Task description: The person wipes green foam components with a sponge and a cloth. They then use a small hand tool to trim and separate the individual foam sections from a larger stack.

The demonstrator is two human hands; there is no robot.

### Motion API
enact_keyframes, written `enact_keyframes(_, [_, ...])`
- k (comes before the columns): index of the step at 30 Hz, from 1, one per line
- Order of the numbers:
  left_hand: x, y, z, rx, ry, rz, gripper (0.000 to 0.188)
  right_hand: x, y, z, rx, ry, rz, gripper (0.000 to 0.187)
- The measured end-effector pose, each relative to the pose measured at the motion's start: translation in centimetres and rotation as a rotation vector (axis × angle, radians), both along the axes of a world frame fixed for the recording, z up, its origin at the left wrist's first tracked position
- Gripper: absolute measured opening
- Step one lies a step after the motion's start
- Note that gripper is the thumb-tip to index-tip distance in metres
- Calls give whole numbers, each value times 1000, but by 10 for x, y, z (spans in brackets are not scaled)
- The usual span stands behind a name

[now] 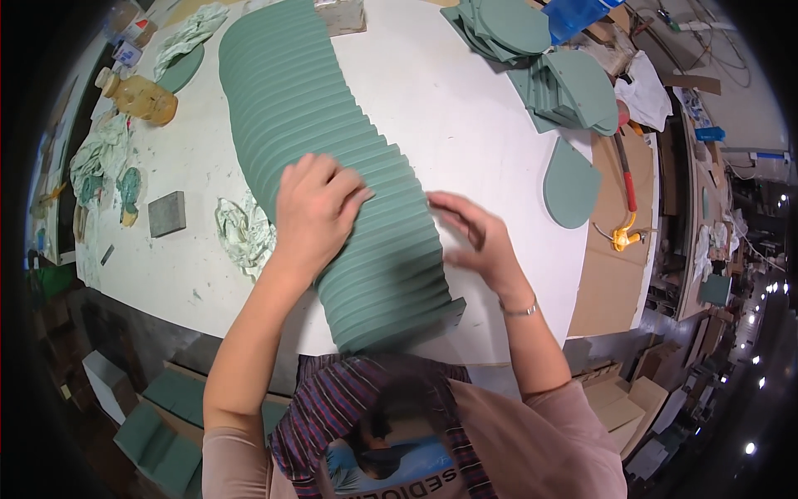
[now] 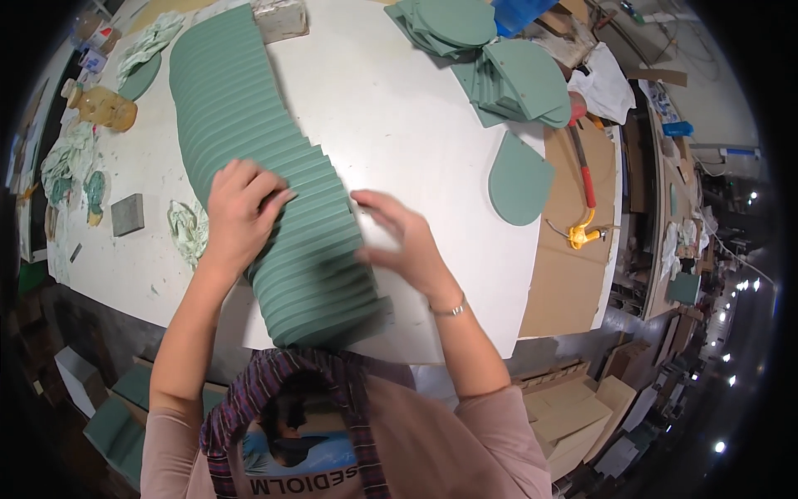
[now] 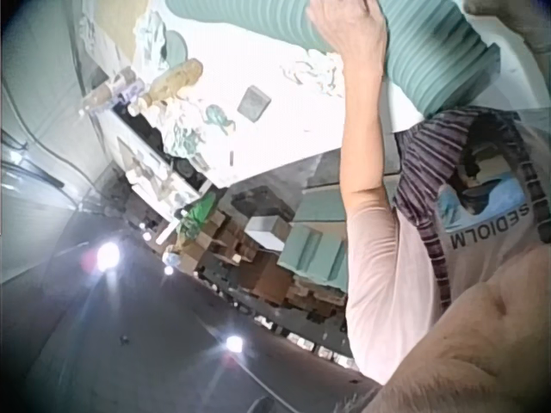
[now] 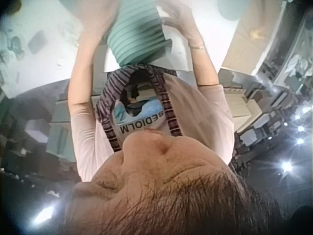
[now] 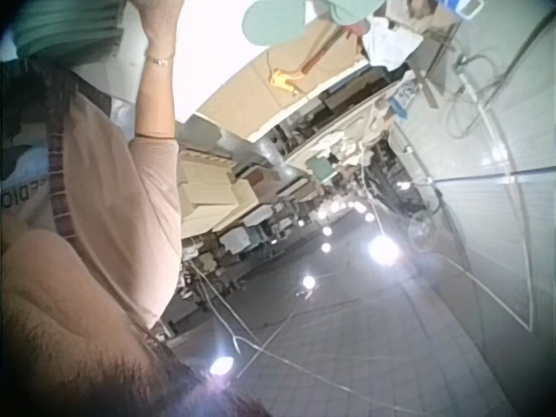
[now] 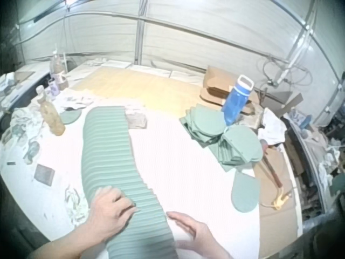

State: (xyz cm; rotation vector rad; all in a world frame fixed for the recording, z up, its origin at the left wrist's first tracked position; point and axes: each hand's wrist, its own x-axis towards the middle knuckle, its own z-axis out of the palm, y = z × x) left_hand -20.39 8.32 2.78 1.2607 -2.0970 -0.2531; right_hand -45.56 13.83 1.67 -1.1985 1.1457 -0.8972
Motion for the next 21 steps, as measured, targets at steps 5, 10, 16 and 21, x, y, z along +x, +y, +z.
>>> enact_keyframes(5, [-27,-15,-5,-60,-57,-75,17,-25,68,-13,67,-35,181,107])
enact_keyframes(10, [-28,-16,-4,-31,-115,-123,14,-8,105,-50,63,-32,109,118])
enact_keyframes(16, [-18,-11,10,181,-69,-176,20,-2,105,-58,28,-50,66,117])
enact_keyframes(21, [-15,-6,15,331,75,-87,17,-4,106,-62,21,-64,78,117])
